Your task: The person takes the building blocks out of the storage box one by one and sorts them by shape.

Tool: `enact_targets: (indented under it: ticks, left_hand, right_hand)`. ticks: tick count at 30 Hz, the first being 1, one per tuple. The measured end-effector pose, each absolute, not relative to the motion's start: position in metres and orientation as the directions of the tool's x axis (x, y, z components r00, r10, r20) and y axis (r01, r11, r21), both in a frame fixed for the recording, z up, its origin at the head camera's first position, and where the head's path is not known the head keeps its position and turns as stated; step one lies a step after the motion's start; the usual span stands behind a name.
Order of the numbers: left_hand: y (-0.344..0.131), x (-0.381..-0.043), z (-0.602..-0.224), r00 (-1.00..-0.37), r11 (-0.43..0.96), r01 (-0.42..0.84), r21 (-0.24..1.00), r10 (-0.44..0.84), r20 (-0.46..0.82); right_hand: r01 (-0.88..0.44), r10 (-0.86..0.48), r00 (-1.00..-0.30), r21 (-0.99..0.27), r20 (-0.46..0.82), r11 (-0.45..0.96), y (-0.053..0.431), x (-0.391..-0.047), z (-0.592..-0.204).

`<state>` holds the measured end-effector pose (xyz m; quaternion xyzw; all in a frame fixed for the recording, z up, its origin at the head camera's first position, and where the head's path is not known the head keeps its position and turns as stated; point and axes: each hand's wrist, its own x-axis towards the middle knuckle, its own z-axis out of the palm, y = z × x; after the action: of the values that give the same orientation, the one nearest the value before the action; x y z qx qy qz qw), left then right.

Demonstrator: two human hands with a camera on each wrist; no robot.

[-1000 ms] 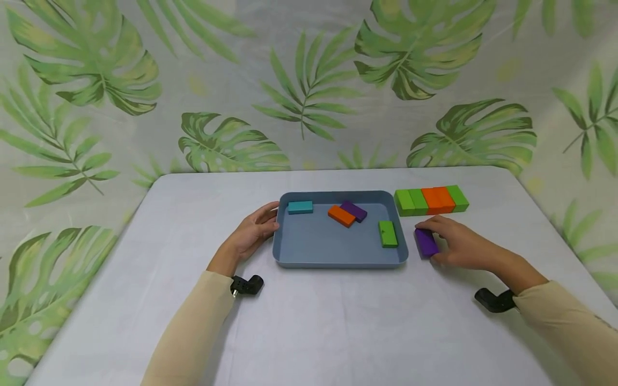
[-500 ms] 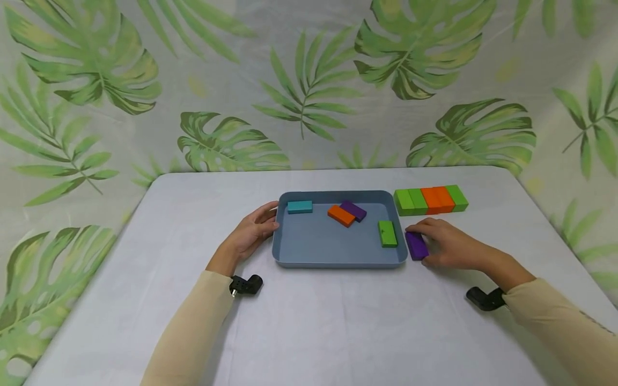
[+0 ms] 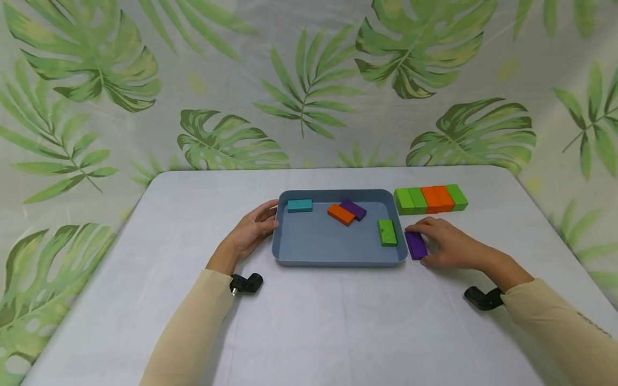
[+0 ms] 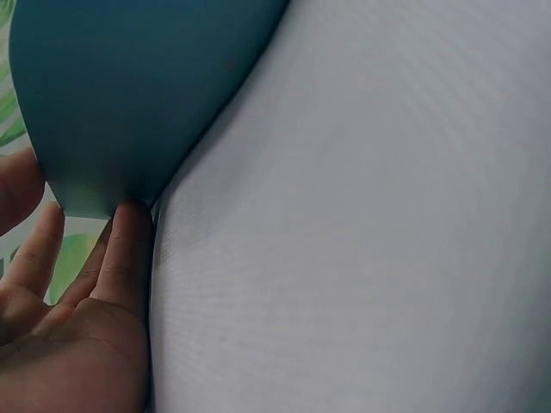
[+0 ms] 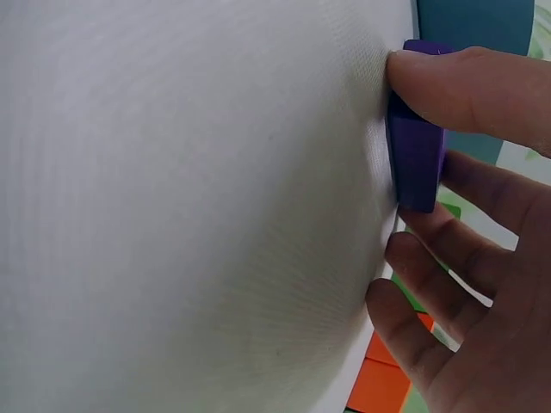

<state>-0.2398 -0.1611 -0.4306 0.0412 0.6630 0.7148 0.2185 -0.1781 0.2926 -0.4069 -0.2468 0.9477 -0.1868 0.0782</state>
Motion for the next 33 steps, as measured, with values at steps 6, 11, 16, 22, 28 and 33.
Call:
enact_targets:
  ticks: [6, 11, 16, 22, 28, 33]
  left_hand:
    - [-0.161, -0.24, -0.431, -0.9, -0.027, -0.259, 0.966, 0.37, -0.231]
    - [-0.162, -0.241, -0.433, -0.901, -0.03, -0.259, 0.965, 0.367, -0.231]
    - [-0.163, -0.241, -0.435, -0.897, -0.025, -0.242, 0.97, 0.388, -0.213]
    - [-0.163, -0.24, -0.432, -0.899, -0.031, -0.24, 0.97, 0.385, -0.21]
    - [-0.162, -0.243, -0.432, -0.893, -0.018, -0.235, 0.972, 0.398, -0.209]
    - [-0.164, -0.241, -0.432, -0.896, -0.023, -0.239, 0.971, 0.39, -0.212]
  right_hand:
    - [-0.436, -0.495, -0.867, -0.395, -0.056, 0.808, 0.292, -0.178, -0.408]
    - [-0.417, -0.487, -0.869, -0.4, -0.088, 0.816, 0.291, -0.177, -0.406]
    - [-0.402, -0.482, -0.873, -0.462, -0.066, 0.79, 0.293, -0.176, -0.388]
    - [-0.444, -0.496, -0.868, -0.448, 0.0, 0.777, 0.289, -0.182, -0.355]
    - [-0.477, -0.533, -0.846, -0.412, -0.026, 0.777, 0.267, -0.196, -0.332]
    - [-0.522, -0.578, -0.815, -0.37, -0.051, 0.769, 0.242, -0.208, -0.323]
